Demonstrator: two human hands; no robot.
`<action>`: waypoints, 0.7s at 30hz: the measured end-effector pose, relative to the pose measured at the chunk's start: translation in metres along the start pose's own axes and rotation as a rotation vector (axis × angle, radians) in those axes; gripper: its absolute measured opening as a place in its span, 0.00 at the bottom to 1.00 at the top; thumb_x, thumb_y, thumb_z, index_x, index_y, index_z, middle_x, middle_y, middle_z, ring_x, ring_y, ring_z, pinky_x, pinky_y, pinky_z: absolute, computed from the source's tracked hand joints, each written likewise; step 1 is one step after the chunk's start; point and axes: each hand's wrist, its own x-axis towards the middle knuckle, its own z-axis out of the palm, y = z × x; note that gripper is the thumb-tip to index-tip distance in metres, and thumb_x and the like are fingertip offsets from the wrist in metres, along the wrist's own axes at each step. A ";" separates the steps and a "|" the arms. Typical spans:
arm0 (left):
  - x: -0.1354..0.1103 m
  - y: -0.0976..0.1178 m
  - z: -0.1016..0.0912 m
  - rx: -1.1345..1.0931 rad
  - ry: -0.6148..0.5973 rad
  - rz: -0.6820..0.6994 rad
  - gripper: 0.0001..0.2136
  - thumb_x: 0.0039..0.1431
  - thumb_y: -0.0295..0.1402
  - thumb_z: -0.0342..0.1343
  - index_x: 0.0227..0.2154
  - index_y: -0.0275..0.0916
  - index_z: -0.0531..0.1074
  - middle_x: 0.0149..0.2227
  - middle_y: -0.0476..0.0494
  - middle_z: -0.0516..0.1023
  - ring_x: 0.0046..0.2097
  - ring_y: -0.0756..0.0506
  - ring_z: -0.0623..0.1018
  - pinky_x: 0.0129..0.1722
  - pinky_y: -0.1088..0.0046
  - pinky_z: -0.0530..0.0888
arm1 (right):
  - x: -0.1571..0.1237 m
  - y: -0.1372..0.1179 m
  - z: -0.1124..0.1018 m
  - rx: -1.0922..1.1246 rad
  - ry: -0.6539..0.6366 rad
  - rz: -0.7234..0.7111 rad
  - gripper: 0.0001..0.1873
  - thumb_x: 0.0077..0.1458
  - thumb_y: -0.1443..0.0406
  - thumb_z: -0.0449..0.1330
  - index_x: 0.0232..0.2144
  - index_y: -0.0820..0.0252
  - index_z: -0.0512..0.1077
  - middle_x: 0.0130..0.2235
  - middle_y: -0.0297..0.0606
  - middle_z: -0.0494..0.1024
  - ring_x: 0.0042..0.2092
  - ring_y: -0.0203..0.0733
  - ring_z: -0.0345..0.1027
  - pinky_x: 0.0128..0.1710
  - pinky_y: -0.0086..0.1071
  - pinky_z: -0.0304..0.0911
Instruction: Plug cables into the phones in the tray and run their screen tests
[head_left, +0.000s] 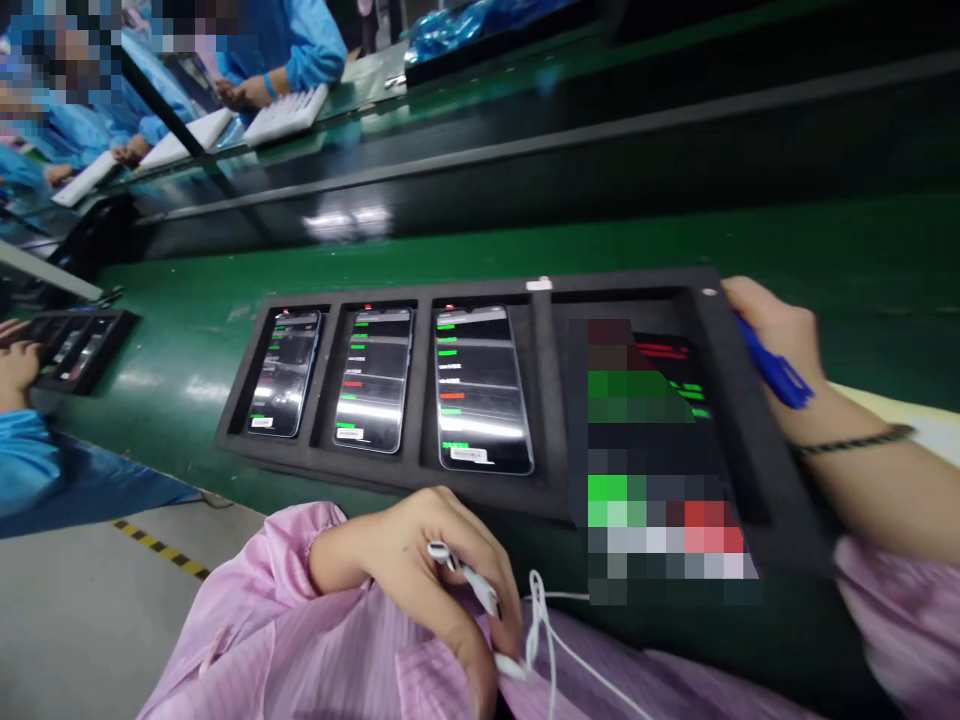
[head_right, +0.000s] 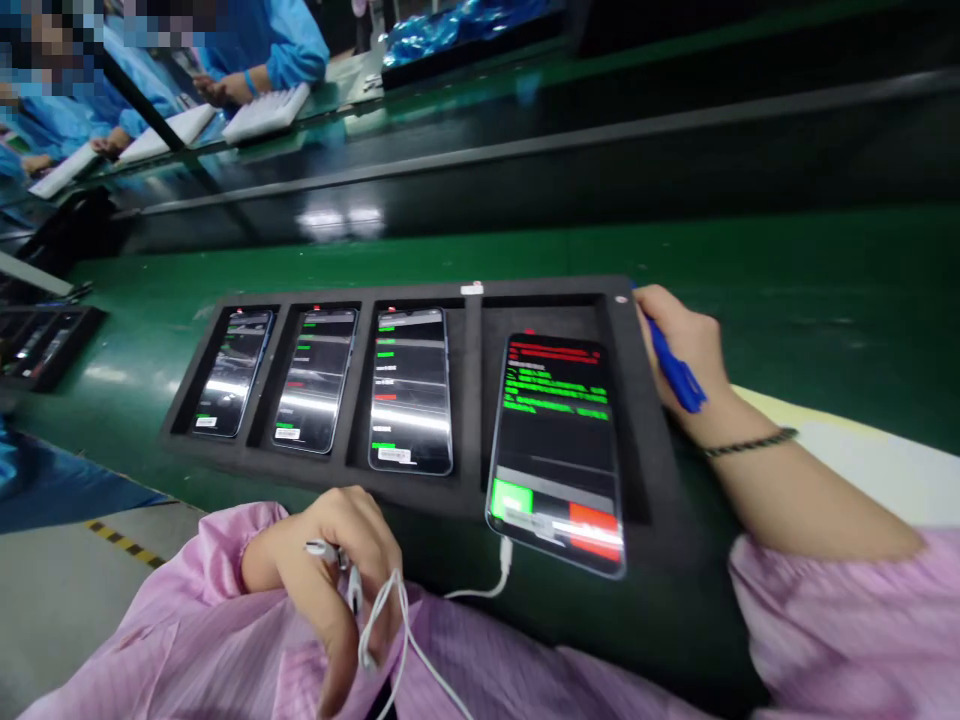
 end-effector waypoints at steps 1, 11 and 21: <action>0.001 -0.002 0.000 0.022 0.004 -0.003 0.35 0.44 0.70 0.54 0.20 0.37 0.71 0.26 0.35 0.78 0.30 0.44 0.81 0.36 0.72 0.80 | 0.000 -0.001 0.000 0.010 0.001 0.000 0.40 0.47 0.26 0.45 0.21 0.55 0.66 0.21 0.37 0.67 0.25 0.40 0.62 0.27 0.35 0.56; 0.010 -0.020 -0.009 0.064 -0.103 0.101 0.30 0.34 0.62 0.70 0.15 0.36 0.69 0.18 0.42 0.74 0.21 0.50 0.74 0.22 0.77 0.71 | -0.004 -0.018 -0.004 0.097 0.095 -0.058 0.34 0.53 0.32 0.49 0.27 0.55 0.66 0.30 0.41 0.78 0.32 0.44 0.71 0.36 0.37 0.66; 0.013 -0.023 -0.014 0.027 -0.122 0.171 0.28 0.34 0.54 0.75 0.15 0.34 0.70 0.18 0.45 0.74 0.15 0.59 0.56 0.14 0.78 0.56 | -0.045 -0.085 -0.017 0.538 0.324 -0.224 0.22 0.60 0.43 0.56 0.33 0.54 0.62 0.38 0.42 0.81 0.45 0.52 0.78 0.52 0.51 0.69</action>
